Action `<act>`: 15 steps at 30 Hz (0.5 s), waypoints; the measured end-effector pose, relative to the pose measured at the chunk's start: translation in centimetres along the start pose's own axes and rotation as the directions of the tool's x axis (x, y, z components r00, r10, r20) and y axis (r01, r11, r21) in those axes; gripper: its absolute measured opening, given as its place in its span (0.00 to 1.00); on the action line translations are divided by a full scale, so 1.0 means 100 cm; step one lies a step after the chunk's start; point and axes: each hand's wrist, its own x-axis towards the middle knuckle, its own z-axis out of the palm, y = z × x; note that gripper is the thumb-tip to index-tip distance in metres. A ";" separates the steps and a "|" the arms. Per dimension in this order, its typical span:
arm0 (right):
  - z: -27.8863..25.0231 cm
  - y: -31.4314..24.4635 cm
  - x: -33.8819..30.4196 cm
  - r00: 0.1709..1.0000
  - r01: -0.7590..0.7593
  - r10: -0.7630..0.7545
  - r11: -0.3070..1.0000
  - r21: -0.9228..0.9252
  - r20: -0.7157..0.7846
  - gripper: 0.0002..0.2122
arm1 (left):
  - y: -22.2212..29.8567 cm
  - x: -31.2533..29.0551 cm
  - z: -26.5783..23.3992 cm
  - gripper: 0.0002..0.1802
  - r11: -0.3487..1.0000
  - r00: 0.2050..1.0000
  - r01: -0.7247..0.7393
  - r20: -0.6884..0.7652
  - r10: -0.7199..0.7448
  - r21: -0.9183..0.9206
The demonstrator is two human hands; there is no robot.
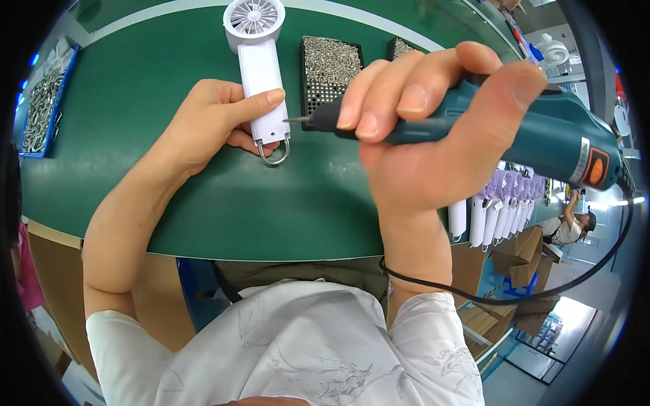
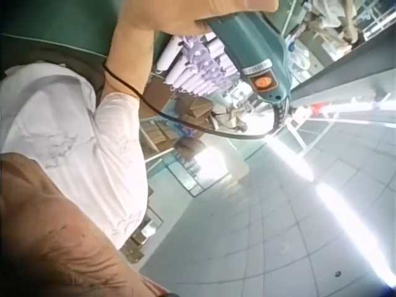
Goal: The person assembles portable fans by picking up fan components, driving screws into them with an electric screwdriver, and placing the assembled units onto the workbench.
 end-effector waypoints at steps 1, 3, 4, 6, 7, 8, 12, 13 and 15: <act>0.000 0.001 -0.001 0.996 -0.030 0.024 0.998 0.064 0.086 0.23 | 0.000 0.000 0.000 0.25 1.000 1.000 -0.004 -0.004 0.004 -0.008; 0.002 0.008 -0.003 0.993 -0.040 0.030 0.995 0.091 0.113 0.24 | 0.000 0.001 0.000 0.25 1.000 1.000 -0.008 -0.009 0.008 -0.012; 0.002 0.011 -0.004 0.992 -0.044 0.034 0.996 0.078 0.121 0.24 | 0.000 0.001 -0.001 0.25 1.000 1.000 -0.011 -0.008 0.011 -0.017; 0.001 0.015 -0.004 0.989 -0.061 0.052 0.996 0.059 0.135 0.24 | 0.002 0.002 -0.001 0.25 1.000 1.000 -0.015 -0.008 0.015 -0.023; 0.002 0.015 -0.004 0.989 -0.061 0.052 0.996 0.060 0.136 0.24 | 0.002 0.002 -0.002 0.25 1.000 1.000 -0.013 -0.011 0.013 -0.021; 0.002 0.015 -0.004 0.992 -0.063 0.055 0.996 0.057 0.118 0.24 | 0.002 0.003 -0.002 0.25 1.000 1.000 -0.012 -0.014 0.012 -0.019; 0.004 0.015 -0.005 0.996 -0.056 0.052 0.997 0.055 0.077 0.24 | 0.001 0.003 -0.003 0.25 1.000 1.000 -0.016 -0.005 0.016 -0.016; 0.004 0.015 -0.006 0.996 -0.057 0.052 0.997 0.057 0.078 0.24 | 0.001 0.003 -0.003 0.25 1.000 1.000 -0.009 -0.003 0.009 -0.010; 0.003 0.016 -0.008 0.994 -0.053 0.048 0.997 0.052 0.093 0.23 | 0.000 0.001 -0.002 0.25 1.000 1.000 -0.003 0.000 0.003 -0.004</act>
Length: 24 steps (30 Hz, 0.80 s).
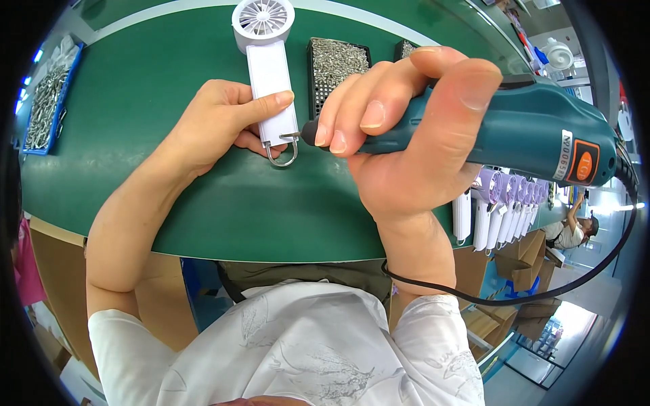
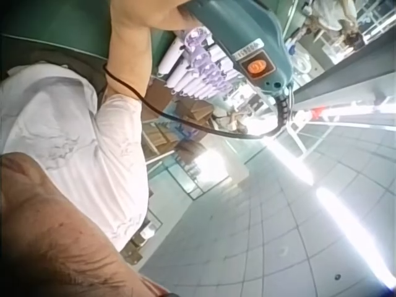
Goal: The person assembles portable fans by picking up fan components, driving screws into them with an electric screwdriver, and placing the assembled units onto the workbench.
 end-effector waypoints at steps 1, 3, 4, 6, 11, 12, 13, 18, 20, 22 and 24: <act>0.000 0.000 -0.002 1.000 -0.001 0.001 1.000 0.001 0.000 0.23 | -0.001 -0.001 0.001 0.25 1.000 1.000 0.002 0.001 -0.002 0.001; 0.001 0.000 -0.004 0.999 -0.025 0.024 1.000 -0.017 -0.025 0.23 | -0.002 -0.002 0.003 0.25 1.000 1.000 0.003 -0.001 -0.003 0.002; 0.000 0.000 -0.006 0.999 -0.027 0.027 1.000 -0.016 -0.025 0.23 | -0.003 -0.003 0.004 0.25 1.000 1.000 0.002 -0.002 -0.002 0.003; 0.001 0.000 -0.006 1.000 -0.022 0.022 0.999 -0.023 -0.021 0.24 | -0.003 -0.003 0.004 0.25 1.000 1.000 -0.002 -0.007 0.002 0.005; -0.002 0.004 -0.002 0.994 0.017 -0.011 0.998 -0.061 0.110 0.23 | -0.002 0.003 0.003 0.24 1.000 1.000 -0.014 0.004 0.014 0.020; -0.002 0.004 -0.001 0.980 0.086 -0.072 0.994 -0.066 0.186 0.22 | 0.001 0.003 0.003 0.24 0.999 1.000 -0.026 -0.005 0.026 0.025; -0.002 0.004 0.001 0.967 0.107 -0.091 0.993 -0.055 0.238 0.21 | 0.004 0.003 0.002 0.24 0.999 0.999 -0.034 0.001 0.034 0.035; 0.013 0.017 -0.003 0.982 0.088 -0.079 0.995 -0.044 0.170 0.15 | -0.001 0.012 -0.006 0.25 0.997 0.998 -0.019 -0.053 0.023 0.073; 0.013 0.015 -0.010 0.992 0.050 -0.035 0.991 -0.125 0.123 0.13 | -0.001 0.011 -0.001 0.24 0.973 0.997 -0.012 -0.067 0.029 0.231; 0.008 0.012 -0.015 0.996 0.003 0.006 0.996 -0.088 0.094 0.12 | -0.010 0.012 0.007 0.26 0.953 0.990 -0.057 -0.106 0.092 0.296; 0.016 0.016 -0.020 0.986 0.131 -0.114 0.982 -0.139 0.122 0.11 | -0.009 0.005 0.011 0.27 0.924 0.980 -0.087 -0.133 0.146 0.374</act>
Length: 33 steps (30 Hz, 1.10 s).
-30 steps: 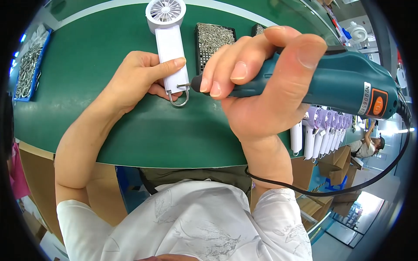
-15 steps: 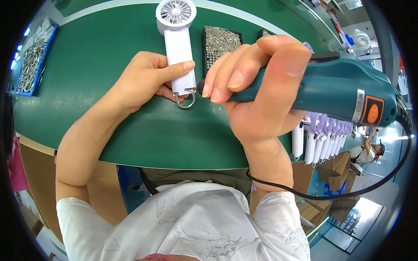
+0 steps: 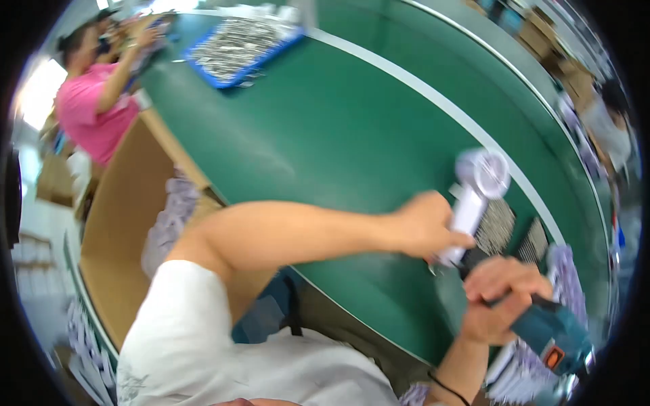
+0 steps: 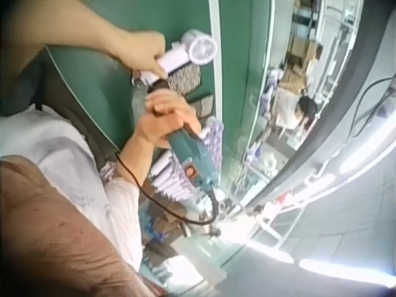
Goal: The person assembles portable fans by picking up fan components, driving screws into them with an electric screwdriver, and placing the assembled units onto the workbench.
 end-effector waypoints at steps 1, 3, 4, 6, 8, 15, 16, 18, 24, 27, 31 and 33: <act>0.004 -0.001 -0.001 1.000 0.030 -0.030 0.998 -0.058 -0.005 0.11 | 0.001 -0.003 0.003 0.27 0.997 0.999 0.040 -0.009 -0.040 -0.070; 0.004 -0.003 -0.003 0.999 0.036 -0.034 0.991 -0.132 0.020 0.12 | 0.004 -0.006 0.004 0.27 0.989 0.999 0.047 0.008 -0.046 -0.142; 0.007 -0.003 -0.003 1.000 0.024 -0.024 0.989 -0.149 0.004 0.15 | 0.004 -0.007 0.004 0.26 0.989 0.999 0.039 0.012 -0.038 -0.146; 0.009 -0.002 -0.001 1.000 0.022 -0.020 0.992 -0.127 0.013 0.15 | 0.007 -0.010 0.002 0.25 0.984 0.998 0.055 0.002 -0.055 -0.171; 0.011 0.001 0.000 1.000 0.013 -0.011 0.993 -0.118 0.016 0.15 | 0.008 -0.012 -0.001 0.24 0.983 0.999 0.050 -0.009 -0.052 -0.179; 0.011 0.004 0.005 0.998 0.036 -0.030 0.992 -0.124 0.050 0.15 | 0.009 -0.005 -0.003 0.24 0.983 0.999 0.033 -0.019 -0.037 -0.178; 0.009 0.004 0.005 0.998 0.033 -0.026 0.993 -0.118 0.060 0.15 | 0.007 -0.004 -0.002 0.24 0.984 1.000 0.021 -0.013 -0.023 -0.178; 0.008 0.005 0.002 0.997 0.024 -0.016 0.994 -0.108 0.069 0.15 | 0.006 -0.003 -0.002 0.24 0.985 1.000 0.004 -0.008 -0.005 -0.173; -0.009 -0.019 0.004 0.995 0.072 -0.083 0.985 0.159 0.063 0.18 | 0.009 -0.010 -0.009 0.24 0.980 1.000 0.011 0.025 -0.006 -0.201; -0.018 -0.045 0.016 0.996 0.057 -0.046 0.986 0.157 -0.076 0.13 | 0.008 -0.010 -0.014 0.24 0.975 0.963 -0.197 -0.169 0.212 0.099; -0.038 -0.043 0.019 0.859 -0.358 0.300 0.932 -0.066 -0.416 0.09 | -0.004 -0.008 -0.011 0.20 0.694 0.643 -0.555 -0.292 0.708 0.459; -0.035 -0.039 0.024 0.780 -0.542 0.444 0.831 -0.122 -0.442 0.12 | 0.000 -0.017 -0.017 0.18 0.619 0.591 -0.541 -0.266 0.762 0.569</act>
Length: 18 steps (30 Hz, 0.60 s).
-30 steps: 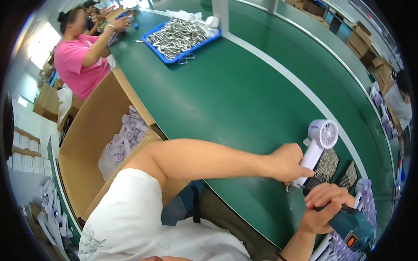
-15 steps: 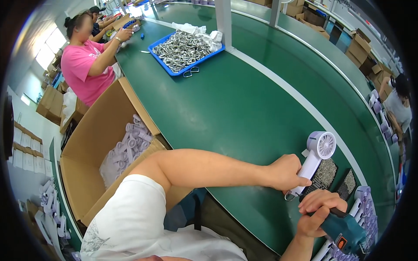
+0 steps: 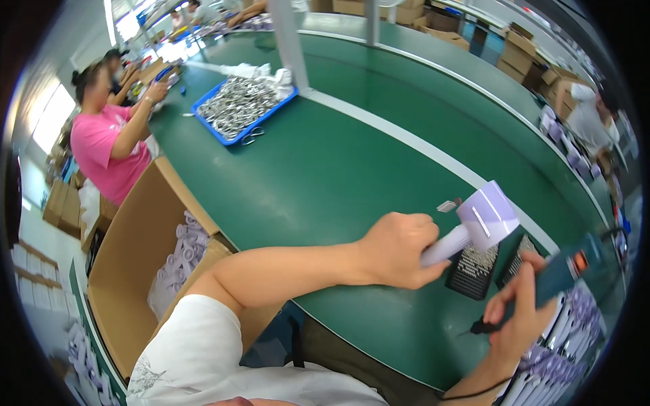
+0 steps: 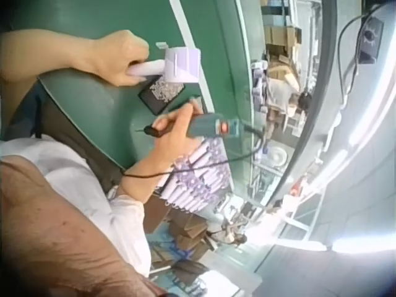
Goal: The person assembles portable fans by picking up fan components, driving screws into them with an electric screwdriver, and placing the assembled units onto the workbench.
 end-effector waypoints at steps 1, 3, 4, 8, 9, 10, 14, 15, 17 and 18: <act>0.003 -0.001 0.000 0.999 -0.037 0.037 0.998 -0.041 -0.006 0.13 | 0.003 -0.001 -0.002 0.16 0.998 0.996 0.051 0.075 -0.053 0.027; 0.006 0.001 0.002 0.999 -0.047 0.045 0.990 -0.135 -0.022 0.15 | 0.004 0.000 -0.001 0.15 0.997 0.997 -0.023 0.078 0.018 0.074; 0.006 0.003 0.004 0.998 -0.052 0.047 0.986 -0.159 -0.034 0.15 | 0.001 0.001 0.000 0.15 0.994 0.995 -0.079 0.070 0.074 0.073; 0.013 -0.004 0.017 0.988 -0.130 0.151 0.923 -0.362 0.028 0.13 | -0.010 0.008 0.006 0.17 0.992 0.995 -0.098 0.018 0.097 0.083; 0.017 -0.006 0.016 0.986 -0.144 0.162 0.942 -0.303 0.034 0.16 | -0.007 0.010 -0.001 0.19 0.988 0.993 -0.115 0.034 0.112 0.107; 0.017 -0.005 0.018 0.984 -0.155 0.174 0.943 -0.293 0.037 0.19 | -0.005 0.010 -0.003 0.20 0.985 0.993 -0.114 0.035 0.110 0.129; 0.002 -0.008 0.020 0.983 -0.149 0.173 0.946 -0.288 0.061 0.21 | 0.002 0.012 0.003 0.19 0.995 0.996 -0.035 0.084 0.027 0.095; 0.001 -0.009 0.020 0.983 -0.151 0.173 0.947 -0.285 0.053 0.21 | 0.001 0.012 0.005 0.19 0.993 0.995 -0.054 0.090 0.044 0.109; 0.001 -0.009 0.017 0.977 -0.179 0.204 0.945 -0.273 0.066 0.20 | 0.000 0.011 0.007 0.19 0.990 0.993 -0.074 0.098 0.062 0.124; 0.000 -0.007 0.018 0.977 -0.173 0.199 0.947 -0.271 0.072 0.20 | 0.000 0.009 0.007 0.19 0.983 0.993 -0.075 0.100 0.059 0.165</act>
